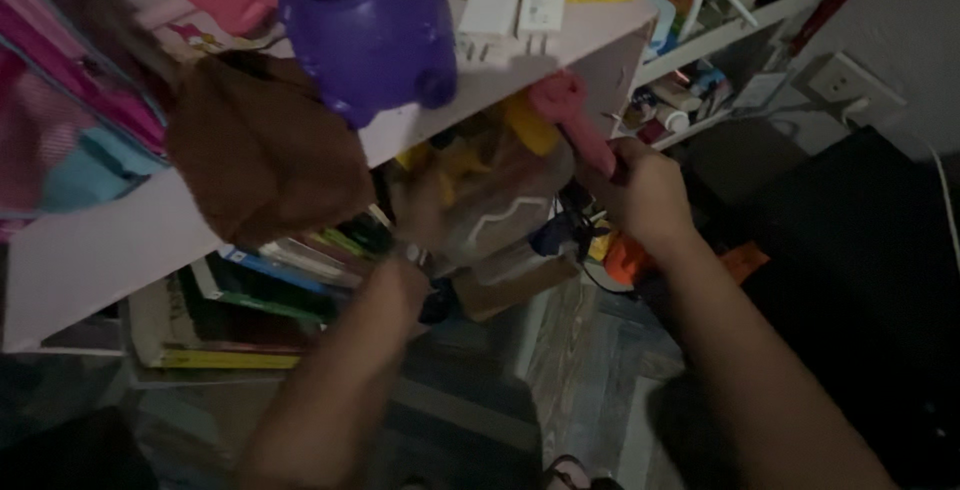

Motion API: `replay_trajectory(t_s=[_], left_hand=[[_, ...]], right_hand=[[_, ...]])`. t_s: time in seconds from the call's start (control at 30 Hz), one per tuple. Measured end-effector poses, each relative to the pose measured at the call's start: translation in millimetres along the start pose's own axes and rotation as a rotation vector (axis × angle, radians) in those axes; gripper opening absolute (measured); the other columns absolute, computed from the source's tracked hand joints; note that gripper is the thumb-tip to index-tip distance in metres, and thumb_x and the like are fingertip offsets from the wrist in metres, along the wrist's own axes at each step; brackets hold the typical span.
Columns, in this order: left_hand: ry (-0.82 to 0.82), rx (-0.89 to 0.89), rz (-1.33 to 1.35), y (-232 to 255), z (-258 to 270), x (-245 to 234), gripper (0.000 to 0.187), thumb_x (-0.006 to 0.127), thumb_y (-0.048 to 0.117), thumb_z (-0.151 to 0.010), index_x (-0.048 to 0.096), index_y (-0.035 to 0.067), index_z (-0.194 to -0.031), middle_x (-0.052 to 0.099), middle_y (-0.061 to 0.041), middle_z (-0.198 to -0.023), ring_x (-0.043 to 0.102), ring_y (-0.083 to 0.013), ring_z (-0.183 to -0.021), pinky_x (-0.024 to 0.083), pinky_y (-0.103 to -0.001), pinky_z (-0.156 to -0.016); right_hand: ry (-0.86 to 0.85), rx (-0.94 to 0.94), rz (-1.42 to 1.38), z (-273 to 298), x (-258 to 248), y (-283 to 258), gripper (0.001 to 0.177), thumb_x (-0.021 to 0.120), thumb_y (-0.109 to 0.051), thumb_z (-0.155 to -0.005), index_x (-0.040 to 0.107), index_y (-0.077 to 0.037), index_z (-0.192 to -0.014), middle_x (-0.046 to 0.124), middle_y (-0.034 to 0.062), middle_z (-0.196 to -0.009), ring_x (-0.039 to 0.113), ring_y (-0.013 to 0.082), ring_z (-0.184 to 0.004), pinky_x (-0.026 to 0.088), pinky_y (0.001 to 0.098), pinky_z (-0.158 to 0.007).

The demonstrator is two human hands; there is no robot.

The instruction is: The person picks up toy accessories from a small table and places them on a shelf, folds a brown cloth and sets it on the table, carries a pink packet to the shelf, rearranges small items and containers on the shelf, and wipes a pink bag with a tissue.

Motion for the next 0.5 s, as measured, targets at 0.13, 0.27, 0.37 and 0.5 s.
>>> replay_trajectory(t_s=[0.13,0.27,0.37,0.5], left_hand=[[-0.027,0.078,0.182,-13.8,-55.0,-14.4,0.038,0.06,0.027,-0.102,0.059,0.0,-0.128,0.063,-0.008,-0.12,0.059,-0.0219,-0.108,0.049,-0.035,-0.094],[-0.02,0.15,0.335,-22.0,-105.6,-28.4,0.034,0.056,0.024,-0.105,0.058,0.0,-0.129,0.062,-0.009,-0.122,0.058,-0.0231,-0.11,0.048,-0.036,-0.097],[-0.013,0.206,0.441,-19.5,-132.3,-34.5,0.032,0.054,0.022,-0.107,0.057,-0.001,-0.129,0.061,-0.01,-0.123,0.057,-0.0239,-0.112,0.048,-0.036,-0.1],[0.122,0.204,0.248,-16.8,-136.0,-47.4,0.032,0.052,0.022,-0.107,0.058,0.0,-0.13,0.061,-0.011,-0.126,0.057,-0.0246,-0.114,0.047,-0.035,-0.102]], right_hand=[[-0.02,0.014,0.018,0.1,3.6,7.2,0.047,0.081,-0.038,-0.084,0.072,-0.004,-0.115,0.074,0.0217,-0.093,0.073,0.0375,-0.088,0.056,0.0445,-0.075],[-0.009,0.051,-0.01,4.9,9.5,14.7,0.051,0.08,-0.034,-0.083,0.068,-0.004,-0.122,0.075,0.0207,-0.097,0.074,0.0353,-0.09,0.057,0.0431,-0.077],[-0.029,0.11,-0.052,2.2,18.7,17.7,0.054,0.078,-0.029,-0.081,0.065,-0.003,-0.126,0.074,0.0217,-0.103,0.074,0.0348,-0.094,0.057,0.0422,-0.079],[-0.102,0.175,-0.314,1.5,43.6,8.0,0.057,0.071,-0.019,-0.078,0.059,-0.001,-0.131,0.076,0.0217,-0.104,0.076,0.0326,-0.095,0.058,0.041,-0.079]])
Point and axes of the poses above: each hand's wrist, its own z-axis away from the middle knuckle, its own x-axis out of the palm, y = z × x, the point moved 10 cm from there along -z, towards the middle knuckle
